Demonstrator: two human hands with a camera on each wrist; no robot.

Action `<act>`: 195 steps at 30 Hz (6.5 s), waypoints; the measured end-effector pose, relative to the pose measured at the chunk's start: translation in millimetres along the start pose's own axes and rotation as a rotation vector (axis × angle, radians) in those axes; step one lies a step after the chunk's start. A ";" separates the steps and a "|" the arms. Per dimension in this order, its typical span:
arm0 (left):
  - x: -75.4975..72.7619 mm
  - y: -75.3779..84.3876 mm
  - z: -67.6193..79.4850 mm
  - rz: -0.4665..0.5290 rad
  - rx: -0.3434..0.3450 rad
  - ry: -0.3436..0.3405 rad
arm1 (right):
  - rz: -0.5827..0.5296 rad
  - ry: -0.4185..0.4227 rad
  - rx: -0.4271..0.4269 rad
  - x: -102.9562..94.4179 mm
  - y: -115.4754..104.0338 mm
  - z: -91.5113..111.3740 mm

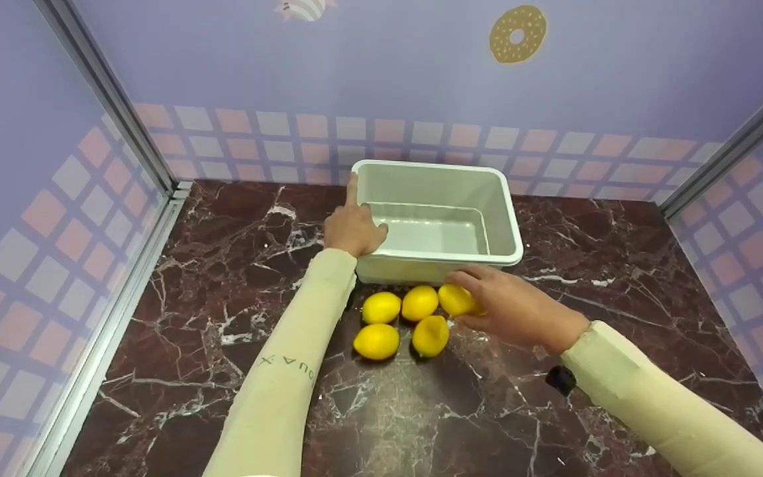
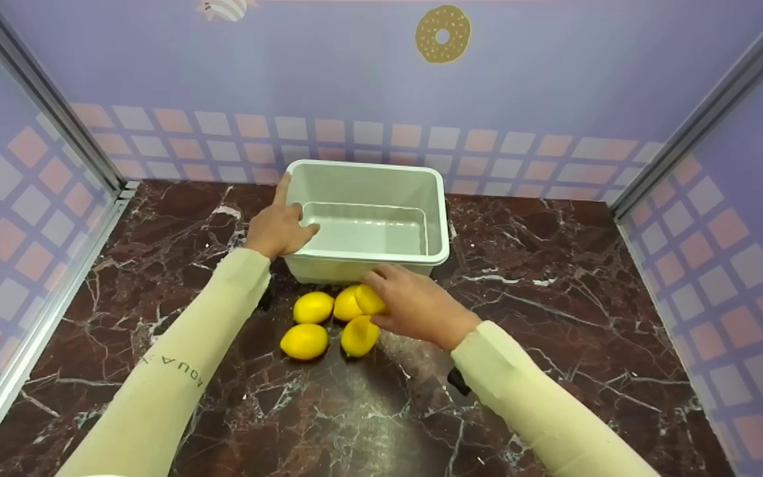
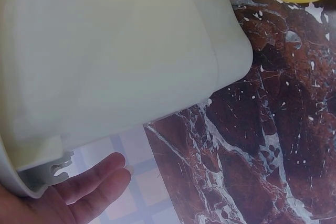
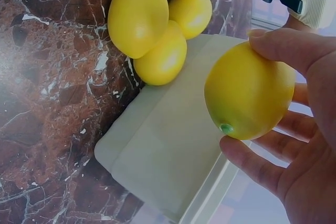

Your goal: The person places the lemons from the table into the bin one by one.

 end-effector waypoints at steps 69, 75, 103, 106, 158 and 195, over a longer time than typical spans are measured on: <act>1.5 -0.4 -1.3 0.009 -0.007 -0.005 | 0.013 0.037 0.001 -33.4 8.4 -21.9; 0.3 -0.5 -1.0 0.003 -0.004 -0.001 | 0.012 0.046 0.002 -35.3 8.7 -26.1; 0.1 0.4 0.7 0.032 0.005 0.003 | -0.010 0.057 0.008 -40.6 17.5 -37.0; 0.6 -0.2 0.3 0.021 0.003 0.001 | -0.006 0.059 0.015 -39.8 19.3 -38.6; 2.4 -0.1 -0.5 -0.005 -0.017 -0.040 | -0.032 0.114 0.057 -36.2 31.8 -62.0; 1.6 -0.3 -1.3 0.000 -0.006 -0.012 | -0.017 0.121 0.030 -39.5 26.5 -84.3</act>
Point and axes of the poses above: each hand's wrist, its own z-axis away from the middle knuckle, its own x-axis out of the palm, y = z × x, the point moved 7 cm from there along -z, towards the middle knuckle, and after that the axes turned 3 degrees about z, right-handed, at the moved point
